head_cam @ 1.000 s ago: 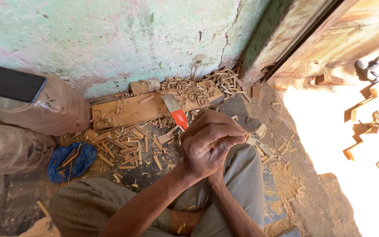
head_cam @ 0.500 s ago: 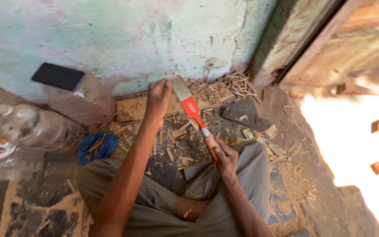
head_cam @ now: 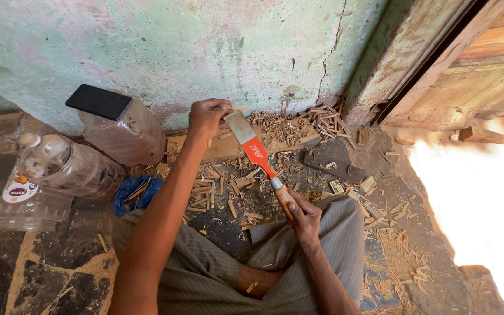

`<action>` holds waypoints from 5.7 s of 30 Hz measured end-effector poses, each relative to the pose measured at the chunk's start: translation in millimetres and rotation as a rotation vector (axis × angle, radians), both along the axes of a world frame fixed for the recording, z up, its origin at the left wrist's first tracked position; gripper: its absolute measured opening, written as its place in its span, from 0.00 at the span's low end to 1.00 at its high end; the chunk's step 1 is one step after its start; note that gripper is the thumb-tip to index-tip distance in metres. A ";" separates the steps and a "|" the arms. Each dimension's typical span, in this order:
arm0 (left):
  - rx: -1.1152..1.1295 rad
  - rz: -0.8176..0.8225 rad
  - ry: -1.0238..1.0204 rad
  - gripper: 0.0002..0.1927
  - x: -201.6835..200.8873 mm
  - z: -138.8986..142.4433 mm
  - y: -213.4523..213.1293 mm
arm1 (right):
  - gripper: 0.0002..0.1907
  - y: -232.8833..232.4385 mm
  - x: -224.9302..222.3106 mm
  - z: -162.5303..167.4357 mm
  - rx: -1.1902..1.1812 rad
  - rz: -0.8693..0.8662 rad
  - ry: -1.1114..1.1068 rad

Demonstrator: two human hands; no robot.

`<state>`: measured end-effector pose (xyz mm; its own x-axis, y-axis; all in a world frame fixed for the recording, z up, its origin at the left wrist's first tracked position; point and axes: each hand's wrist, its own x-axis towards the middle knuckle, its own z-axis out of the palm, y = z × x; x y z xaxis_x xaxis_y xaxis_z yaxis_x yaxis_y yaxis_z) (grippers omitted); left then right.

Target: The person sits on the floor and uses a chisel to carve a decorative pattern into a rectangular piece of wood. They repeatedly strike the chisel with a mallet to remove wood shavings and refine the design.

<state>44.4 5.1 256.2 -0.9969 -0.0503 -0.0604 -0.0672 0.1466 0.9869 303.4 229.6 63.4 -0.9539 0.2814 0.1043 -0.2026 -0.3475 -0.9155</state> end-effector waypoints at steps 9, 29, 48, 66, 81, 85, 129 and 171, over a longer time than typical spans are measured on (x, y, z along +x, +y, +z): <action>-0.227 0.382 -0.154 0.08 -12.4 -79.0 -31.7 | 0.23 0.9 -5.2 -0.1 0.048 -0.091 -0.171; -0.710 0.162 0.410 0.11 -34.1 -256.7 6.8 | 0.24 -2.9 -17.5 3.5 -0.058 -0.264 -0.549; -0.826 0.073 0.638 0.10 -45.4 -287.0 -8.0 | 0.24 -5.4 -16.0 15.8 -0.027 -0.258 -0.597; -0.520 0.105 0.497 0.24 -51.5 -299.3 -10.2 | 0.25 -13.4 -10.6 2.5 0.113 -0.201 -0.524; -0.574 0.193 0.352 0.51 -44.3 -271.6 2.4 | 0.26 -53.4 -28.6 27.5 0.403 -0.112 -0.583; -0.594 0.190 0.274 0.50 -40.6 -262.1 4.1 | 0.25 -75.9 -42.8 38.3 0.451 -0.046 -0.618; -0.506 0.144 0.028 0.37 -46.9 -254.6 2.7 | 0.24 -90.9 -81.8 93.5 0.753 0.089 -0.608; -0.772 0.042 0.473 0.19 -37.3 -292.7 -12.4 | 0.38 -63.5 -52.4 -11.5 0.485 -0.043 -0.735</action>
<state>7.1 -7.3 -36.5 -0.9055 0.0562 0.4206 0.3002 0.7854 0.5414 251.0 166.1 51.8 -0.8162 0.4029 -0.4142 0.4916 0.1074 -0.8642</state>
